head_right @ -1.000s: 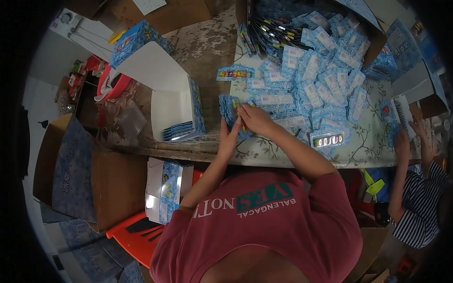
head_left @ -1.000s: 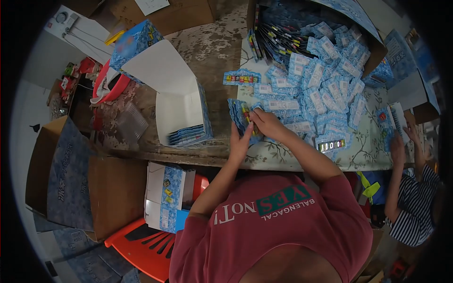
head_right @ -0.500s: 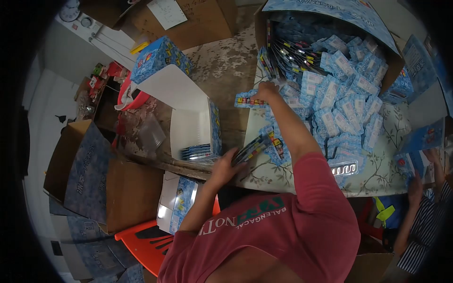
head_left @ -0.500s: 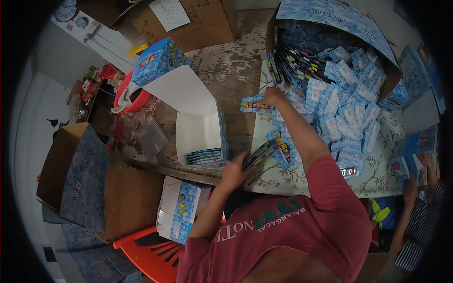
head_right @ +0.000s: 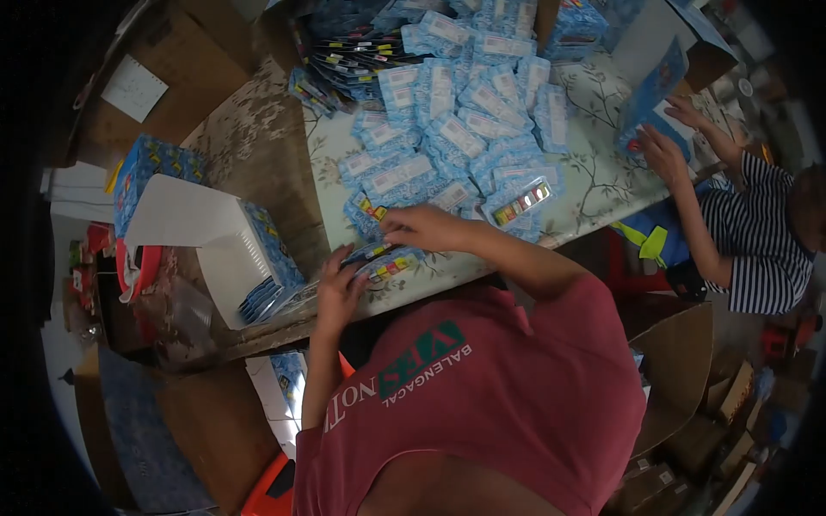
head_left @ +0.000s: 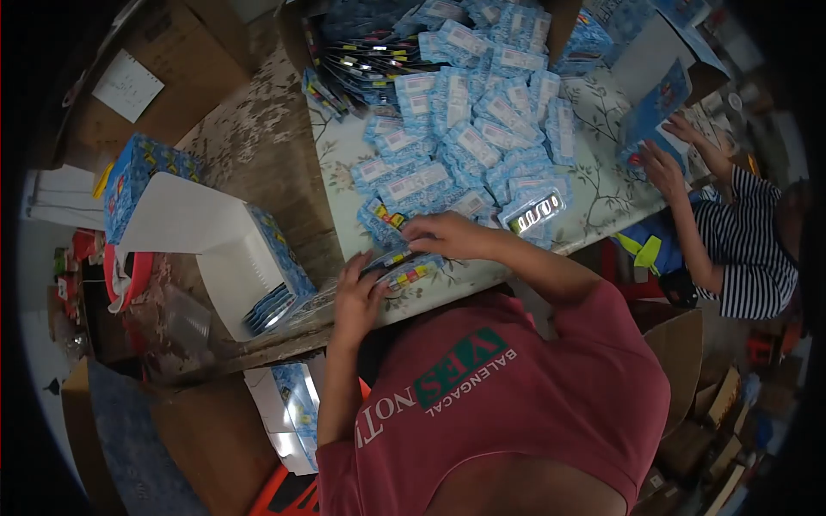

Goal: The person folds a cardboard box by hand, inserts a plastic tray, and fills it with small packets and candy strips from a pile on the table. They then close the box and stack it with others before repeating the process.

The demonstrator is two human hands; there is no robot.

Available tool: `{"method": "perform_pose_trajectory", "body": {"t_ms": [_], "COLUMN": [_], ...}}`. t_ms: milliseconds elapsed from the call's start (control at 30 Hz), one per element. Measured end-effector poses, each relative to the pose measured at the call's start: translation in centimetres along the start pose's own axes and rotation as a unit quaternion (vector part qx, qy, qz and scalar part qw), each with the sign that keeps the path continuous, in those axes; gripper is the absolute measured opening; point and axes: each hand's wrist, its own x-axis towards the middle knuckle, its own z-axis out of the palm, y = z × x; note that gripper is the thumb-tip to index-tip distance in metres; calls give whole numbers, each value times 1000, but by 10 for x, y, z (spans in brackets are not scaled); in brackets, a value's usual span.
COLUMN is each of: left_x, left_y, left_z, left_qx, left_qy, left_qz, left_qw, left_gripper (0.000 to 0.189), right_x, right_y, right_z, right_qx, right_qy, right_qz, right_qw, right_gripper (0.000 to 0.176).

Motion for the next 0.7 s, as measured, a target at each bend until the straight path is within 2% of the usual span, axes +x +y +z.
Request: {"method": "perform_pose_trajectory", "body": {"t_ms": [33, 100, 167, 200, 233, 267, 300, 367, 533, 667, 700], "left_x": [1, 1, -2, -2, 1, 6, 12, 25, 55, 46, 39], "left_y": [-1, 2, -2, -4, -3, 0, 1, -10, -40, -35, -31], "left_z": [-2, -9, -8, -8, -7, -5, -2, 3, 0, -14, -17], "left_qx": [-5, -61, -79, -97, -94, -94, -94, -91, -24, -6, -22], "left_qy": [-2, -34, -17, -1, 1, -11, -22, -2, 77, 118, 122], "left_qz": [5, -106, -86, -69, -67, -75, -85, -88, -82, -95, -100], "left_qw": [1000, 992, 993, 993, 993, 993, 992, 992, 993, 988, 987], "left_gripper": [22, 21, 20, 19, 19, 19, 19, 19, 20, 19, 19], "right_x": [-24, -75, -125, -137, -145, -151, -143, -102, -10, 18, 18], "right_y": [7, 25, 38, 49, 60, 73, 77, 77, 83, 65, 56], "right_z": [-9, -49, -65, -64, -58, -53, -51, -39, -16, -27, -40], "right_qx": [-24, -215, -409, -410, -403, -395, -395, -416, -433, -444, -439], "right_qy": [121, 206, 199, 202, 204, 205, 205, 277, 366, 352, 294], "right_qz": [-10, 9, 112, 109, 126, 142, 138, 174, 116, 78, 74], "right_qw": [992, 955, 883, 883, 883, 884, 885, 849, 816, 821, 846], "right_gripper": [26, 45, 65, 65, 73, 80, 80, 82, 76, 73, 72]}}
